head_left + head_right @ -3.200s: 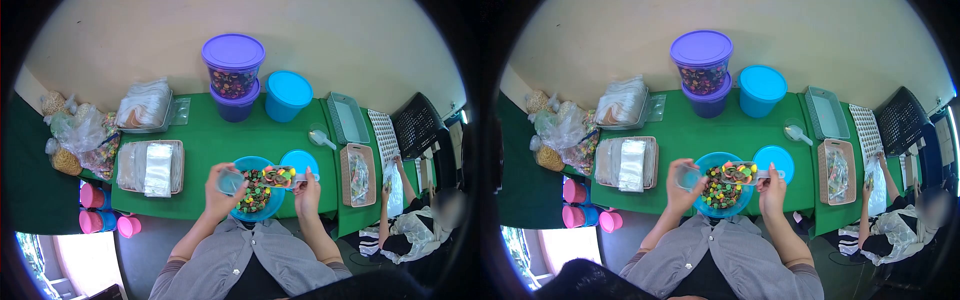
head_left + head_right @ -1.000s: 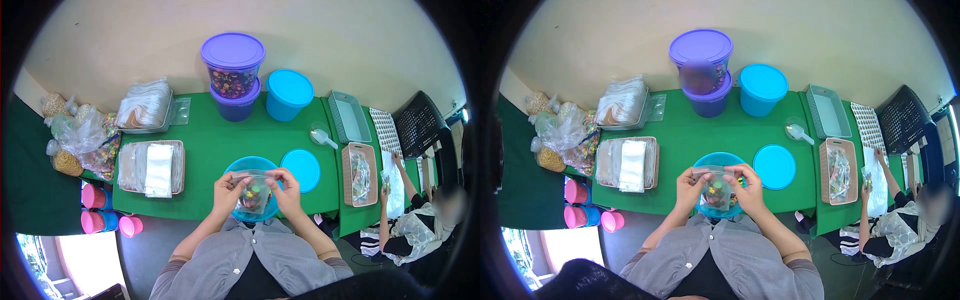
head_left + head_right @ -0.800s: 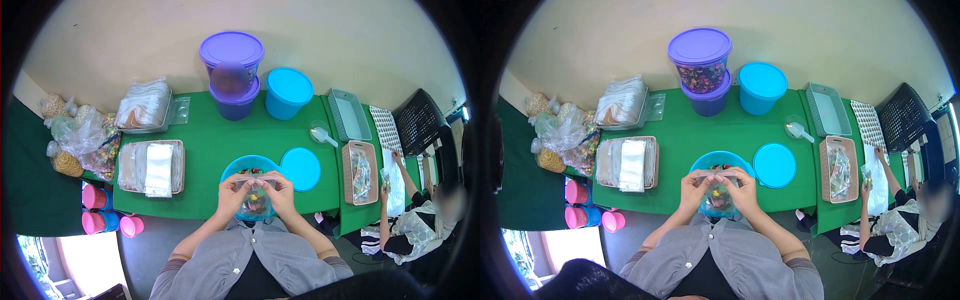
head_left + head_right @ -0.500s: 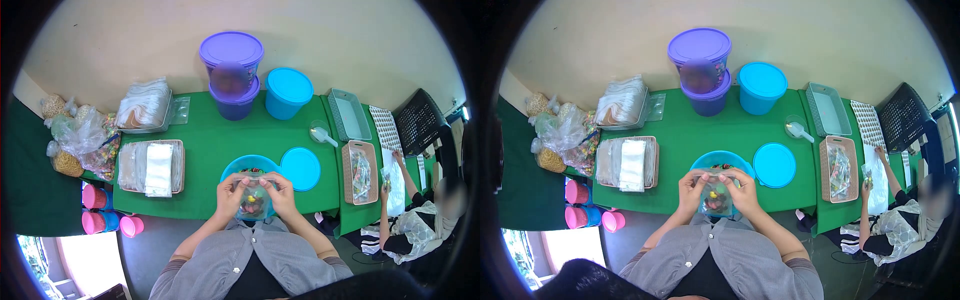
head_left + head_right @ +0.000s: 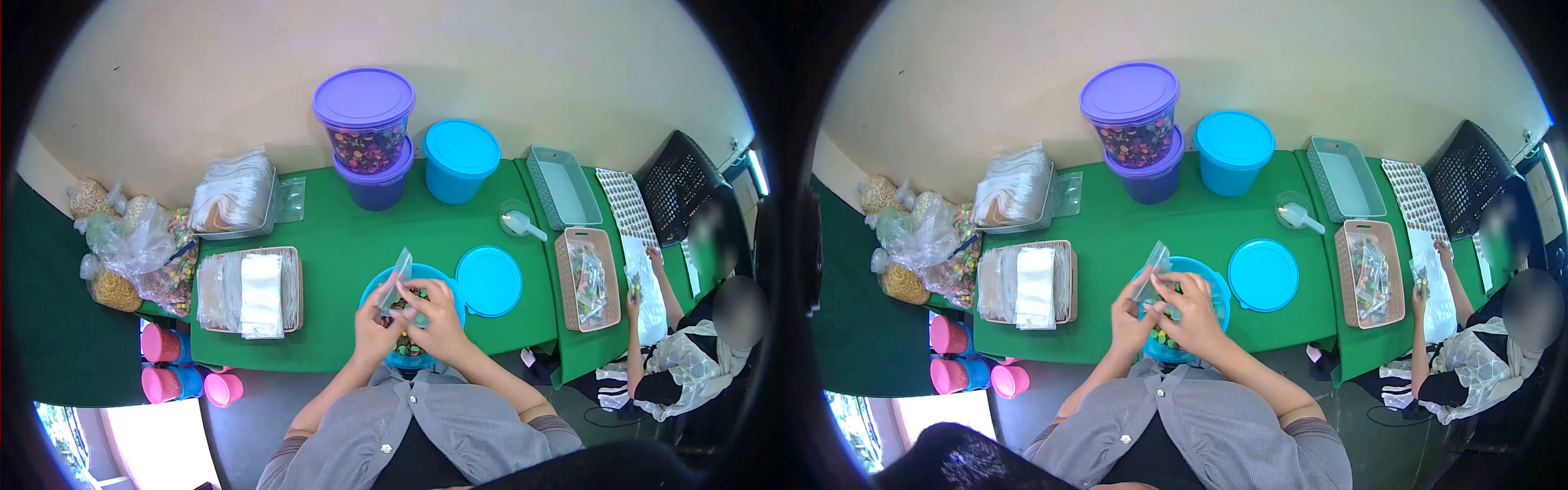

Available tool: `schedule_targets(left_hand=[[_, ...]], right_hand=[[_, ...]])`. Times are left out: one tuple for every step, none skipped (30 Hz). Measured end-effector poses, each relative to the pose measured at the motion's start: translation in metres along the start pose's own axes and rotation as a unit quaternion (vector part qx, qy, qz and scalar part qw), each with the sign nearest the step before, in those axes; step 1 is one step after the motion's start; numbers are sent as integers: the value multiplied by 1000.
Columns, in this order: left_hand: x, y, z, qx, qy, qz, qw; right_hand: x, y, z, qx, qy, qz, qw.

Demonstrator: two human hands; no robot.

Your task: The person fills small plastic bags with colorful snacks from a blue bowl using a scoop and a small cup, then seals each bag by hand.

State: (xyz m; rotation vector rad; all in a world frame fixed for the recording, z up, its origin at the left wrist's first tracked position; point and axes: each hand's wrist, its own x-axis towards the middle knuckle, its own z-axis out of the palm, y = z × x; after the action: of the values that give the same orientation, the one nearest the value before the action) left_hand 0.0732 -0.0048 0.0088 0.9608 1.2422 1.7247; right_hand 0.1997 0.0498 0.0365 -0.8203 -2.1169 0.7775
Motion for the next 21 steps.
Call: schedule_targets(left_hand=[[1, -2, -7, 1, 0, 1, 1000], [3, -4, -16, 17, 0, -36, 999], [4, -2, -19, 34, 0, -74, 997], [-2, -1, -17, 30, -5, -116, 993], [-4, 0, -15, 30, -4, -116, 993], [-6, 0, -13, 16, -10, -108, 994], [-6, 1, -13, 1, -16, -99, 995], [-7, -1, -13, 0, -17, -98, 995], [-7, -3, -13, -6, -30, -98, 995], [-7, -5, -13, -13, -44, -98, 994], [-8, -7, -13, -16, -50, -100, 994], [-6, -6, -14, 11, -67, -87, 994], [-5, -5, -15, 39, -84, -75, 993], [-6, -6, -18, 47, -98, -94, 990], [-5, -2, -16, 48, -104, -95, 989], [-3, 4, -14, 25, -118, -95, 988], [-1, 7, -13, 2, -131, -94, 987], [-1, 7, -14, 3, -132, -93, 987], [-1, 6, -15, 3, -121, -91, 988], [-1, 5, -16, 3, -111, -89, 990], [-1, 3, -18, 2, -111, -88, 990]], right_hand=[[0, 0, 3, -15, 5, -22, 1000], [0, 0, 5, 21, 35, 8, 999], [2, -4, 6, 21, 36, 8, 999], [6, -10, 5, 98, 89, 68, 989], [9, -14, 4, 174, 141, 127, 966], [10, -10, 4, 202, 136, 143, 959], [8, 0, 5, 202, 135, 142, 960], [4, 16, 6, 234, 80, 135, 959], [5, 18, 4, 264, 25, 129, 955], [4, 18, 4, 263, 26, 130, 956], [3, 17, 2, 309, 33, 156, 938], [2, 16, -3, 352, 43, 181, 917], [0, 21, -6, 346, 51, 183, 919], [-4, 29, -6, 344, 25, 194, 918], [-6, 37, -4, 344, -2, 203, 917], [-9, 43, -4, 428, -30, 250, 868], [-12, 50, -7, 429, -27, 248, 868], [-9, 49, -13, 461, -74, 278, 839], [-7, 49, -19, 491, -120, 305, 807], [-9, 55, -26, 454, -163, 288, 827], [-10, 51, -27, 453, -164, 287, 828]])
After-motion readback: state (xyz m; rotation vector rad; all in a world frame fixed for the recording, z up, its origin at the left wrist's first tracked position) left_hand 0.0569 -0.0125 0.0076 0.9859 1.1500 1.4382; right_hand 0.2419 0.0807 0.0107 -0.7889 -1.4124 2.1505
